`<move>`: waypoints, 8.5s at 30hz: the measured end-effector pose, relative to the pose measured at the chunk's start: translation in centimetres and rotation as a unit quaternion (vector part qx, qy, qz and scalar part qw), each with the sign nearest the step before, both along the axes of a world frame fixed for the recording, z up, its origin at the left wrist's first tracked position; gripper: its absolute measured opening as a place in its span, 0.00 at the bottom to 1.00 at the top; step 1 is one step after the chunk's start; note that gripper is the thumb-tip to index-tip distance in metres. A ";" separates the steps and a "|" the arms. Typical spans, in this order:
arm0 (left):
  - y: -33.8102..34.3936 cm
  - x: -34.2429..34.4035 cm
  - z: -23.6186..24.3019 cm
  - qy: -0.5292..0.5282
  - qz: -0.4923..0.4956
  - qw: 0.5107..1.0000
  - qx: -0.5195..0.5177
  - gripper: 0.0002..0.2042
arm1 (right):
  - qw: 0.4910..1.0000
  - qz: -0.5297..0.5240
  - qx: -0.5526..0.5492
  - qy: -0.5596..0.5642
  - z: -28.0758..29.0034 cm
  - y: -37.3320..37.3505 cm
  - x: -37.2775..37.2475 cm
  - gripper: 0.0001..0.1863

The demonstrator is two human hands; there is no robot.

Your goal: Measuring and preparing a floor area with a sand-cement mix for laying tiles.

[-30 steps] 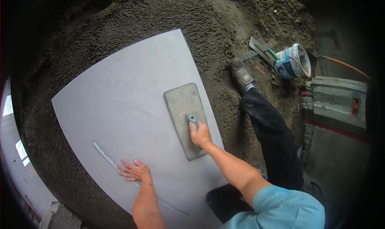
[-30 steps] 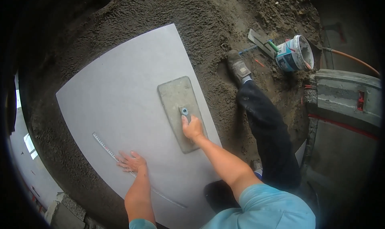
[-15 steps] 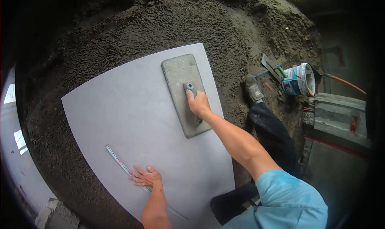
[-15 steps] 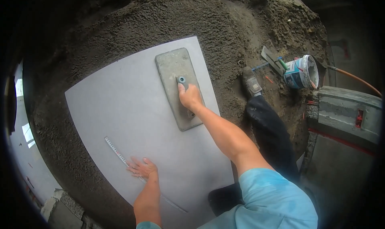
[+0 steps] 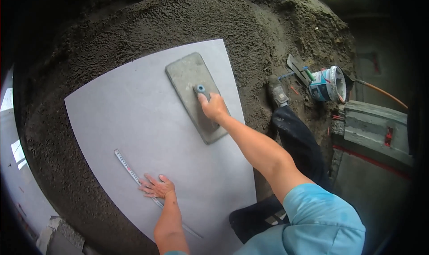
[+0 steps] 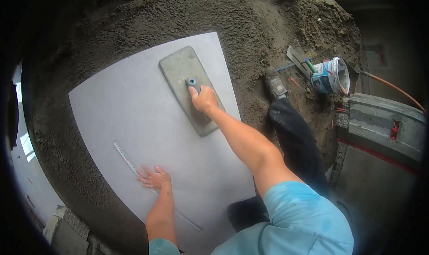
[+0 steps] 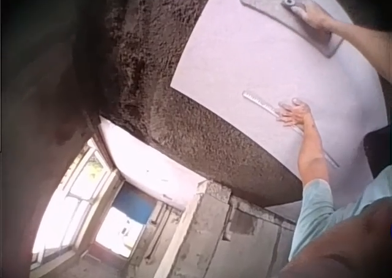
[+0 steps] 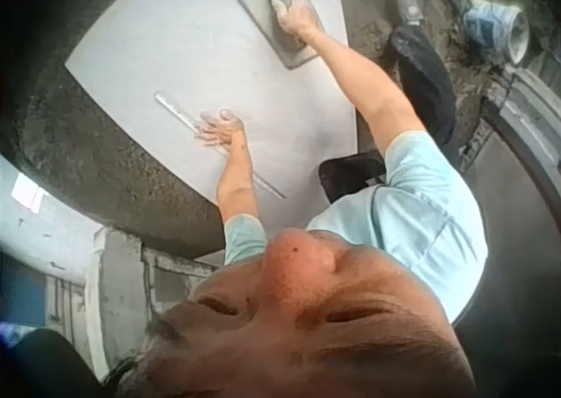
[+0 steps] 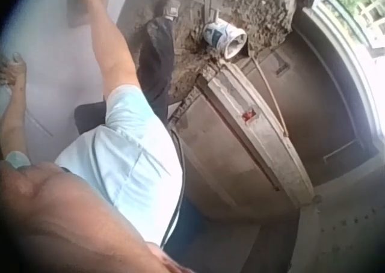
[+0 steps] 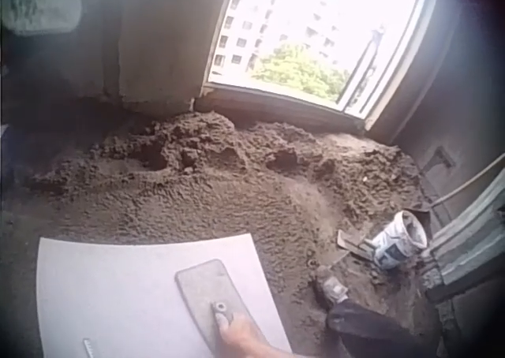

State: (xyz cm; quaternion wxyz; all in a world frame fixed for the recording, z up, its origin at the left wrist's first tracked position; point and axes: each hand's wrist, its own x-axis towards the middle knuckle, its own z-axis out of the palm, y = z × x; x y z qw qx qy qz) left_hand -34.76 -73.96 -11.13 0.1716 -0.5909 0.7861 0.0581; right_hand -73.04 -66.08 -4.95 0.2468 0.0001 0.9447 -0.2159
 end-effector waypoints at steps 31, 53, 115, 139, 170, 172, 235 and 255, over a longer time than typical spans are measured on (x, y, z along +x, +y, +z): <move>-2.7 2.7 -2.6 0.003 -0.011 0.997 -0.080 0.34 | 0.985 -0.081 -0.145 0.052 2.3 12.7 13.9 0.25; -2.4 1.8 -3.8 0.093 -0.004 0.985 -0.148 0.33 | 0.996 0.081 0.008 -0.040 -2.6 15.7 24.7 0.30; 64.1 51.5 -1.3 -0.098 0.794 0.582 -0.143 0.33 | 0.569 0.822 -0.022 -0.010 0.8 9.4 71.1 0.27; 39.4 71.5 0.2 -0.053 0.830 0.539 -0.135 0.44 | 0.630 0.656 -0.414 -0.030 3.2 7.7 58.6 0.27; 37.7 71.8 -1.6 -0.113 0.798 0.574 -0.146 0.43 | 0.854 0.519 0.013 0.044 0.5 -5.5 49.6 0.29; 38.1 70.4 -2.5 -0.108 0.805 0.566 -0.143 0.43 | 0.853 0.520 -0.025 0.029 0.6 -10.0 48.7 0.27; 64.5 37.5 -0.5 0.108 0.676 0.704 -0.188 0.35 | 0.325 0.944 -0.027 0.055 -1.0 24.6 50.1 0.14; 53.5 32.4 -1.0 -0.004 0.450 0.891 -0.054 0.33 | 0.186 0.963 -0.165 -0.104 1.5 15.5 29.5 0.12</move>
